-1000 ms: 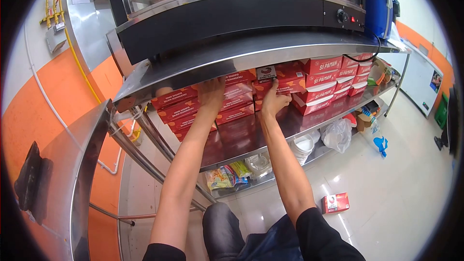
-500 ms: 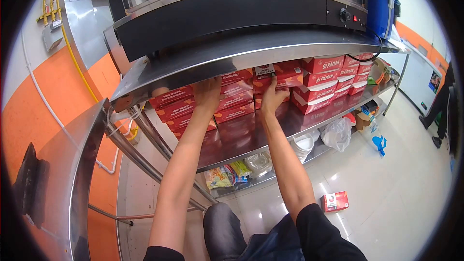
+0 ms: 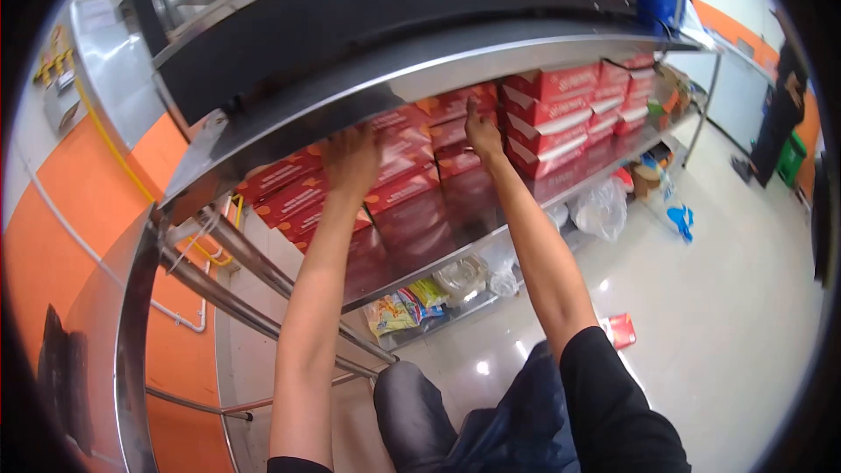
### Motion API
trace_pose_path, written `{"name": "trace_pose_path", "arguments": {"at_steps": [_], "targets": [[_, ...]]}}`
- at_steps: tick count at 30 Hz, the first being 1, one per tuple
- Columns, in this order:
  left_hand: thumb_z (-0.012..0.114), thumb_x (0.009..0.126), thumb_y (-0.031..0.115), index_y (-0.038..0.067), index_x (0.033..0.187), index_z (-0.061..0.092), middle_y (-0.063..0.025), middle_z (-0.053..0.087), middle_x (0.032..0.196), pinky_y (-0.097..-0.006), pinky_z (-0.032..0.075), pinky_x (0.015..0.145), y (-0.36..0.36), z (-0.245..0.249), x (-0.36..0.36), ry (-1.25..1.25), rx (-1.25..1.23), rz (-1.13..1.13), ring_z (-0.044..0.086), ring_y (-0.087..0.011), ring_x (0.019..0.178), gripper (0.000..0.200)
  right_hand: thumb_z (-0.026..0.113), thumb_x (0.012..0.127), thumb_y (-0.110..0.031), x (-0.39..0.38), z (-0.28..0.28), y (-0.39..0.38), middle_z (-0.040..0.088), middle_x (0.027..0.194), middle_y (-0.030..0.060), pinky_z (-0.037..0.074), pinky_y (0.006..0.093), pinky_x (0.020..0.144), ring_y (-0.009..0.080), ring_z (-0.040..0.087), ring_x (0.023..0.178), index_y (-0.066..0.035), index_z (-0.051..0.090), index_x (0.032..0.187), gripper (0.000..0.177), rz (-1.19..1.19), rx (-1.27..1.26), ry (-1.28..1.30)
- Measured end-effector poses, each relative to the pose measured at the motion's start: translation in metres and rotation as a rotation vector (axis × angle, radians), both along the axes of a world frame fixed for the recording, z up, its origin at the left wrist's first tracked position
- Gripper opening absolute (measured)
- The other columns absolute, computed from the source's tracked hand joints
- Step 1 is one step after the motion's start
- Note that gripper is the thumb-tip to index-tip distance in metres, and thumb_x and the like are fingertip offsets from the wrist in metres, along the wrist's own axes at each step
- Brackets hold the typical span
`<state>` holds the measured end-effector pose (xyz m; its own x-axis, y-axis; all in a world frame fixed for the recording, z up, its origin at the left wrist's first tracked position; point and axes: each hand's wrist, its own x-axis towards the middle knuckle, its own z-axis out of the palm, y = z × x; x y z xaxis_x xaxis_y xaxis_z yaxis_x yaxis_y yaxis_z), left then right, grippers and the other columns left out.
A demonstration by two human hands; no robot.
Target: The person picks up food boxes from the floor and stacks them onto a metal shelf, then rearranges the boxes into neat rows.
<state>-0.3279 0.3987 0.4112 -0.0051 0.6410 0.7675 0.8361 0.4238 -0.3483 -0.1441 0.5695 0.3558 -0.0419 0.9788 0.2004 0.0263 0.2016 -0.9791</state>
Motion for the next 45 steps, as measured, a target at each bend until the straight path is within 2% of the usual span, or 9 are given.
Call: {"name": "trace_pose_path", "arguments": {"at_steps": [4, 8, 12, 17, 20, 22, 24, 32, 45], "targets": [[0.049, 0.096, 0.057, 0.027, 0.147, 0.044, -0.0266, 0.044, 0.143, -0.0636, 0.036, 0.101, 0.005, -0.001, -0.002, 0.108, 0.055, 0.058, 0.048, -0.0446, 0.124, 0.059, 0.062, 0.095, -0.046, 0.096, -0.065, -0.075, 0.071, 0.09, 0.0137, 0.056, 0.033, 0.068, 0.0253, 0.069, 0.077, -0.001, 0.07, 0.107, 0.047, 0.155, 0.181, -0.199], [0.048, 0.094, 0.063, 0.03, 0.15, 0.039, -0.027, 0.035, 0.148, -0.07, 0.03, 0.104, 0.005, 0.0, -0.004, 0.164, 0.131, -0.012, 0.037, -0.05, 0.134, 0.065, 0.073, 0.085, -0.033, 0.246, -0.249, -0.124, 0.065, 0.103, 0.0165, 0.049, 0.0399, 0.082, 0.0297, 0.062, 0.091, -0.001, 0.067, 0.106, 0.039, -0.53, 0.199, -0.28], [0.052, 0.092, 0.065, 0.03, 0.15, 0.04, -0.0241, 0.038, 0.141, -0.0637, 0.033, 0.098, -0.013, 0.003, 0.036, 0.114, 0.244, -0.085, 0.039, -0.0448, 0.129, 0.069, 0.082, 0.074, -0.047, 0.386, -0.397, -0.162, 0.045, 0.127, 0.0355, 0.043, 0.0503, 0.1, 0.0427, 0.046, 0.123, 0.005, 0.036, 0.14, 0.096, -1.093, -0.479, -0.599], [0.061, 0.091, 0.056, 0.015, 0.149, 0.041, -0.0246, 0.036, 0.135, -0.0574, 0.029, 0.102, -0.066, -0.053, 0.119, -0.131, 0.258, -0.314, 0.033, -0.0422, 0.126, 0.073, 0.057, 0.078, -0.077, 0.466, -0.568, -0.189, 0.019, 0.158, 0.0297, 0.019, 0.0645, 0.114, 0.0544, 0.021, 0.142, -0.006, 0.016, 0.157, 0.114, -0.84, -1.007, -0.88], [0.07, 0.087, 0.042, 0.01, 0.144, 0.046, -0.0225, 0.035, 0.134, -0.0549, 0.029, 0.103, -0.092, -0.11, 0.147, -0.354, 0.111, -0.396, 0.033, -0.0398, 0.125, 0.07, 0.053, 0.088, -0.064, 0.458, -0.531, -0.207, 0.052, 0.134, 0.0305, 0.035, 0.0572, 0.105, 0.0465, 0.047, 0.127, 0.001, 0.05, 0.136, 0.08, -0.496, -0.953, -0.809], [0.071, 0.087, 0.042, 0.01, 0.142, 0.048, -0.0215, 0.036, 0.134, -0.0539, 0.029, 0.104, -0.094, -0.142, 0.15, -0.451, -0.034, -0.345, 0.033, -0.0386, 0.126, 0.068, 0.064, 0.09, -0.046, 0.454, -0.573, -0.214, 0.061, 0.124, 0.0236, 0.043, 0.0479, 0.1, 0.0376, 0.056, 0.117, 0.001, 0.052, 0.132, 0.064, -0.727, -0.684, -0.804], [0.07, 0.087, 0.045, 0.01, 0.14, 0.05, -0.0196, 0.04, 0.133, -0.0519, 0.03, 0.104, -0.088, -0.167, 0.138, -0.444, -0.122, -0.272, 0.036, -0.0378, 0.126, 0.067, 0.068, 0.09, -0.026, 0.452, -0.567, -0.225, 0.061, 0.12, 0.0181, 0.045, 0.0384, 0.097, 0.0284, 0.06, 0.109, 0.001, 0.052, 0.127, 0.049, -0.539, -0.451, -0.139], [0.062, 0.087, 0.058, 0.006, 0.135, 0.055, -0.0189, 0.05, 0.132, -0.0489, 0.036, 0.1, -0.07, -0.18, 0.138, -0.392, -0.127, -0.2, 0.043, -0.0369, 0.125, 0.071, 0.065, 0.089, -0.007, 0.421, -0.531, -0.252, 0.058, 0.107, 0.0131, 0.051, 0.0325, 0.078, 0.0203, 0.059, 0.092, -0.001, 0.038, 0.131, 0.05, -0.311, -0.582, -0.059], [0.06, 0.087, 0.059, 0.008, 0.131, 0.059, -0.0172, 0.052, 0.132, -0.0483, 0.034, 0.102, -0.073, -0.176, 0.139, -0.419, -0.164, -0.189, 0.043, -0.0354, 0.126, 0.067, 0.089, 0.067, -0.032, 0.377, -0.494, -0.253, 0.058, 0.116, 0.026, 0.052, 0.0425, 0.087, 0.038, 0.061, 0.104, 0.0, 0.043, 0.12, 0.077, 0.123, -0.54, -0.725]]}}
